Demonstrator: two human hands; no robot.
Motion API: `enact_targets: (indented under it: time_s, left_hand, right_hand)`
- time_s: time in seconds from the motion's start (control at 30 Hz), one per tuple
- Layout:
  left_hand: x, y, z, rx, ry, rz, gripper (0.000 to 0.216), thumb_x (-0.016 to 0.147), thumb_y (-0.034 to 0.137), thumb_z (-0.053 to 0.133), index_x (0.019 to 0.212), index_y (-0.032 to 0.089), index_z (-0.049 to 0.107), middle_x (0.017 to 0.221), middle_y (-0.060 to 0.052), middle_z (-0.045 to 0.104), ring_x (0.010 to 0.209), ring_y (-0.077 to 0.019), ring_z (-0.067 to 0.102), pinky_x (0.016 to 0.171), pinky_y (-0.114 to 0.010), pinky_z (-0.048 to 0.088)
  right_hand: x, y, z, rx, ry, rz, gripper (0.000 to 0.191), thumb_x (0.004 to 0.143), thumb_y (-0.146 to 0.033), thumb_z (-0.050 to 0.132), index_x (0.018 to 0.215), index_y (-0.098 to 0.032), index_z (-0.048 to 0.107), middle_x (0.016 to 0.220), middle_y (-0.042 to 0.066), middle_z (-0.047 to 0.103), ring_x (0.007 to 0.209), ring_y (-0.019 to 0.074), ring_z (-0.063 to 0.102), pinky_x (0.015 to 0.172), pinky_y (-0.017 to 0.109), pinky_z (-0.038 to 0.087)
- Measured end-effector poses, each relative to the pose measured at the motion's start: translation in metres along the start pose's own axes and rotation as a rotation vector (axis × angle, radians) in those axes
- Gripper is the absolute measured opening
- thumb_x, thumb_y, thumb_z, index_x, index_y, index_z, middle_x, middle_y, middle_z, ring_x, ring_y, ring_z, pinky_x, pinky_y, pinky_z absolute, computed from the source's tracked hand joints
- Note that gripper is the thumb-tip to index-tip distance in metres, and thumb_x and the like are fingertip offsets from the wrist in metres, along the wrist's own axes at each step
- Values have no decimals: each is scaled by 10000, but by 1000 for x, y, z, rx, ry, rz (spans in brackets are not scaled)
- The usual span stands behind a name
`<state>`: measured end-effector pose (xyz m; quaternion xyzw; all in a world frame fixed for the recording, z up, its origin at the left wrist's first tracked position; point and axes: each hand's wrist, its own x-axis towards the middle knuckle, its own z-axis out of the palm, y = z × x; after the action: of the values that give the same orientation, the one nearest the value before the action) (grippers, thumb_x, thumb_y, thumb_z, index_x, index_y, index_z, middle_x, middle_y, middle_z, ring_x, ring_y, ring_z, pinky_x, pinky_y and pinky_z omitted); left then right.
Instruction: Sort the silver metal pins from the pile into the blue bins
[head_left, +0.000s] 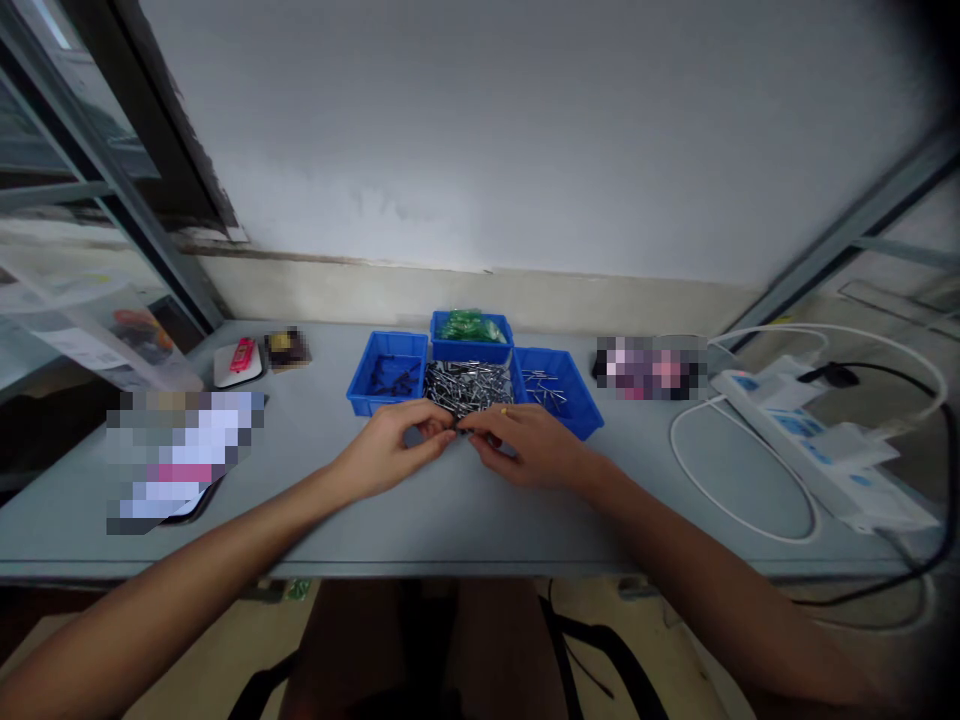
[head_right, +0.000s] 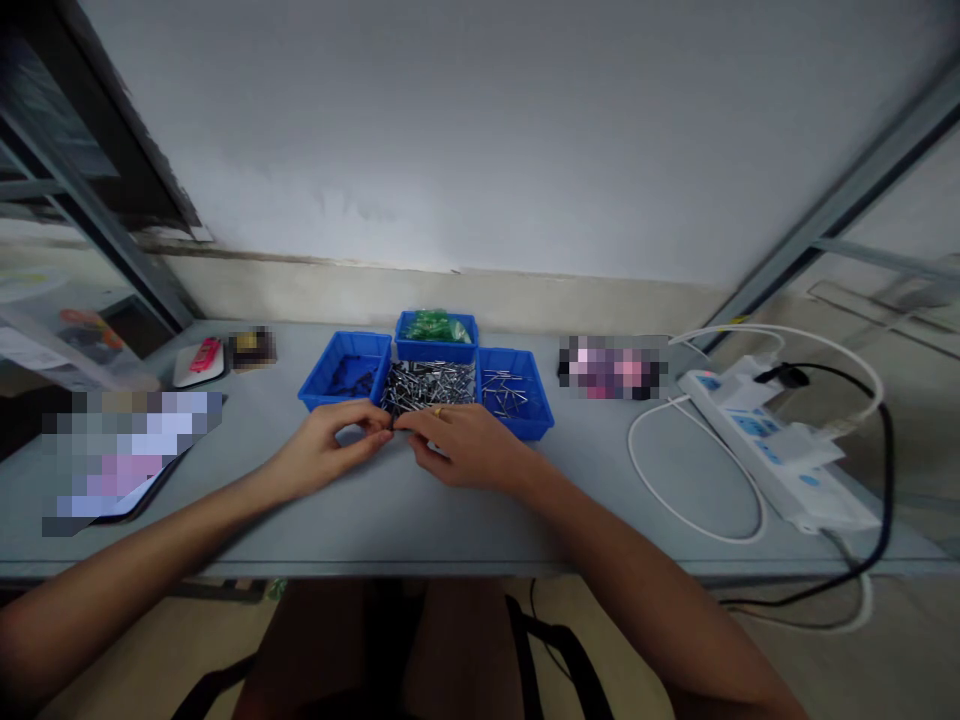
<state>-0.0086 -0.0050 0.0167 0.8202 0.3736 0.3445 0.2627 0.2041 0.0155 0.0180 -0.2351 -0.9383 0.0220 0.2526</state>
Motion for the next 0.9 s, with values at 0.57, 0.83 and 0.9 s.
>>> enact_targets:
  time_s: [0.57,0.83,0.9]
  left_hand:
    - [1,-1,-1,39,-16,-34,144,818,208,506,907,166,611,809,-13,612,744,-121,548,697,-267,458]
    - [0,1,0,44,51,5,168,826,271,549,939,174,628,782,-16,601,734,-121,551,696,-270,468]
    - [1,0,0,46,73,16,167,834,273,544,932,173,635,785,-18,604,732,-118,553,692,-264,468]
  right_hand:
    - [2,4,0,-41,-57,73,171,855,-204,447,974,-189,570,771,13,642,689,112,575,626,231,386]
    - [3,2,-1,-83,3,137,176,881,-262,421,941,-179,564,690,14,615,626,117,556,592,232,369]
    - [3,1,-1,-79,0,139,173,878,-262,427,940,-177,565,683,12,613,626,116,557,592,231,367]
